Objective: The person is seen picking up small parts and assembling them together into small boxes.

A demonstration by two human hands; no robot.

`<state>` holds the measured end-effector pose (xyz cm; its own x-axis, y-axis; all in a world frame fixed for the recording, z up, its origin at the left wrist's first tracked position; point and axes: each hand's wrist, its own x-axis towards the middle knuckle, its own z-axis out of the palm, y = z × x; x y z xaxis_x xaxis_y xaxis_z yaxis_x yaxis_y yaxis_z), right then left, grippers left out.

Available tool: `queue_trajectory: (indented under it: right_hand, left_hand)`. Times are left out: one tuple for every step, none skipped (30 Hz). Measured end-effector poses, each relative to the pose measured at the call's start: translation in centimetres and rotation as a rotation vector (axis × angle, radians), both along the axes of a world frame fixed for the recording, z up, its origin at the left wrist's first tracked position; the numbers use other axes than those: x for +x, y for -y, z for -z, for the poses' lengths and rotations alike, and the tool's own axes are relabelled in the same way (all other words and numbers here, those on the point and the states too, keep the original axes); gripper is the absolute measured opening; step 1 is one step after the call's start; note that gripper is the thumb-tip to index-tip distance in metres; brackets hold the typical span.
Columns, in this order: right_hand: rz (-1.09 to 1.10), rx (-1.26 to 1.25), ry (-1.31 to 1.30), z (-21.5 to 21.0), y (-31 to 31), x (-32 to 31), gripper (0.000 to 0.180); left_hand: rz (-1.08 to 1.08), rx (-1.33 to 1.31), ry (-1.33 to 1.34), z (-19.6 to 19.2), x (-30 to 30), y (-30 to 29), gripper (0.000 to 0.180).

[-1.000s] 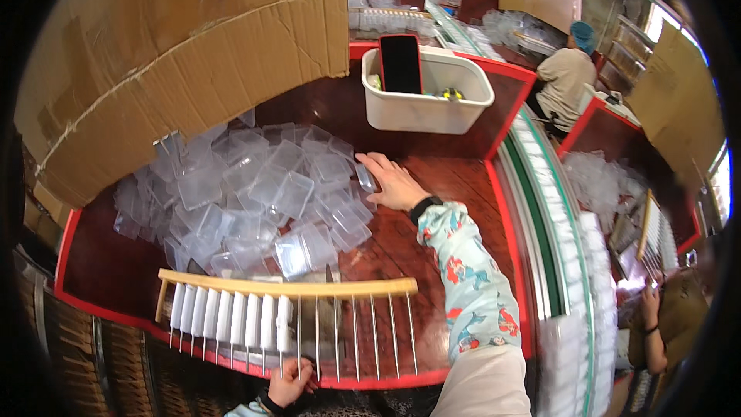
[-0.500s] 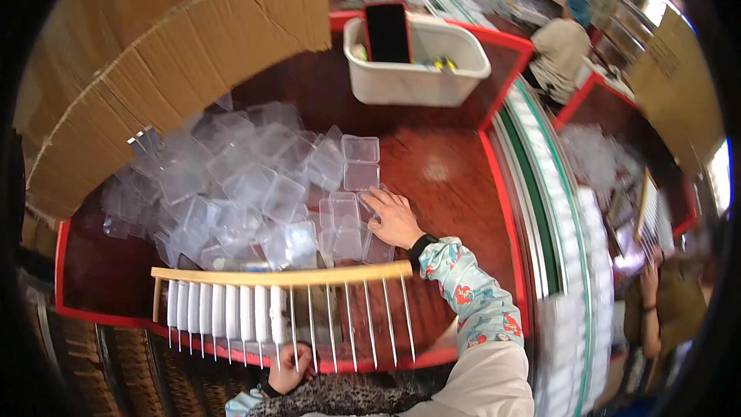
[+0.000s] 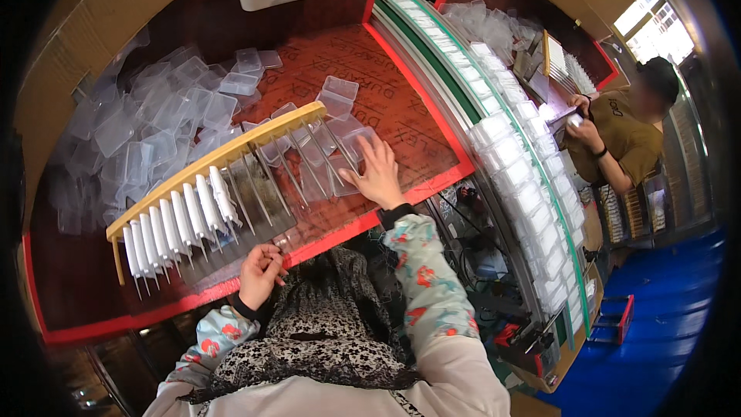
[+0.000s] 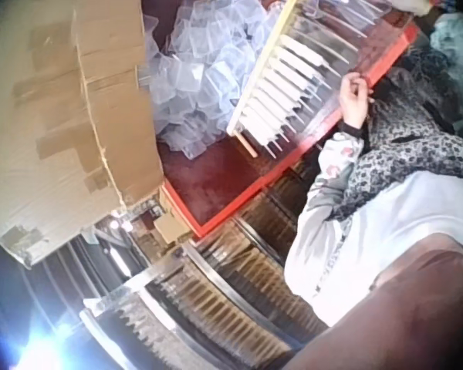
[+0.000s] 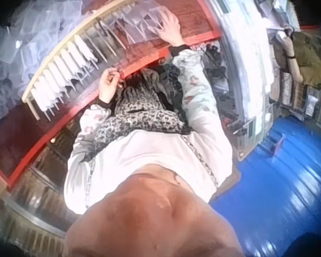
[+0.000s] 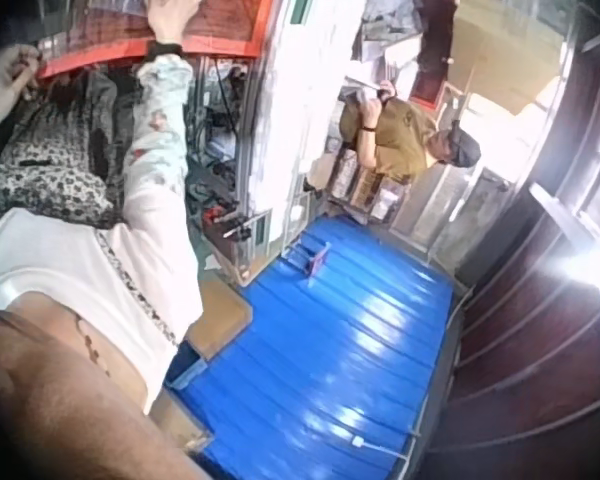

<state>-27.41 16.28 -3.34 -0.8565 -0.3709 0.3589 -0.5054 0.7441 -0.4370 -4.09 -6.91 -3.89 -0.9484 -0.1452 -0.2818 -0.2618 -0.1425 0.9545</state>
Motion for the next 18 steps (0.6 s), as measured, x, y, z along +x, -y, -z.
queue_trajectory:
  right_hand:
    - [0.071, -0.043, -0.017, -0.3, 0.8, 0.1, 0.071]
    - [0.140, -0.087, -0.034, -0.9, 1.4, -0.3, 0.067]
    - [0.123, -0.091, -0.034, -1.6, 1.9, -0.9, 0.067]
    - [0.169, 0.007, 0.070, -2.5, 2.1, -1.5, 0.064]
    - [0.214, 0.109, 0.173, -3.1, 2.1, -1.6, 0.061]
    - [0.199, 0.110, 0.172, -3.0, 1.1, -1.7, 0.061]
    - [0.162, 0.025, 0.075, -2.7, -0.1, -2.0, 0.057]
    - [0.128, -0.061, -0.020, -2.4, -1.4, -2.2, 0.054]
    - [0.140, -0.336, 0.236, -2.3, -2.6, -1.2, 0.050]
    - [0.134, -0.598, 0.515, -1.9, -3.0, 0.8, 0.047]
    - [0.078, -0.805, 0.757, -3.2, -2.7, 4.2, 0.046]
    - [0.035, -1.002, 1.003, -5.3, -2.9, 7.8, 0.045]
    - [-0.056, -1.062, 1.155, -5.7, -2.9, 11.1, 0.045]
    - [-0.142, -1.124, 1.304, -5.9, -1.7, 14.0, 0.046]
    - [-0.281, -1.058, 1.545, -6.2, -0.1, 16.0, 0.041]
    - [-0.421, -0.977, 1.782, -6.3, 1.4, 17.4, 0.037]
    - [-0.424, -0.965, 1.796, -5.5, 2.5, 17.6, 0.037]
    - [-0.477, -0.721, 1.367, -4.1, 3.7, 17.0, 0.033]
  left_hand:
    - [-0.010, 0.014, -0.010, 0.0, -0.1, 0.0, 0.017]
    - [-0.006, 0.037, 0.013, -0.1, 0.0, 0.1, 0.016]
    - [-0.015, 0.033, 0.007, -0.2, 0.0, 0.1, 0.016]
    - [-0.026, 0.034, 0.005, -0.4, 0.1, -0.2, 0.015]
    - [0.008, -0.030, 0.000, -0.6, 0.0, -0.5, 0.015]
    - [-0.007, -0.029, 0.000, -1.0, 0.1, -1.5, 0.015]
    - [0.013, 0.090, -0.030, -1.7, 0.1, -2.3, 0.016]
    - [0.036, 0.210, -0.061, -2.4, -0.1, -3.1, 0.017]
    - [0.055, 0.312, -0.050, -3.1, 0.0, -3.6, 0.021]
    - [0.067, 0.380, 0.013, -3.9, 0.5, -3.7, 0.026]
    - [0.013, 0.417, 0.050, -4.4, 1.0, -3.8, 0.028]
    - [-0.034, 0.457, 0.083, -4.6, 1.5, -4.0, 0.031]
    - [-0.051, 0.469, 0.078, -4.4, 1.6, -4.6, 0.031]
    - [-0.062, 0.576, 0.077, -3.7, 1.3, -5.0, 0.032]
    - [-0.082, 0.678, 0.079, -3.2, 1.6, -5.2, 0.034]
    - [-0.157, 0.718, -0.041, -3.1, 1.9, -5.2, 0.027]
    - [-0.245, 0.706, -0.095, -2.2, 3.0, -4.2, 0.023]
    - [-0.330, 0.688, -0.150, -1.4, 4.1, -3.2, 0.019]
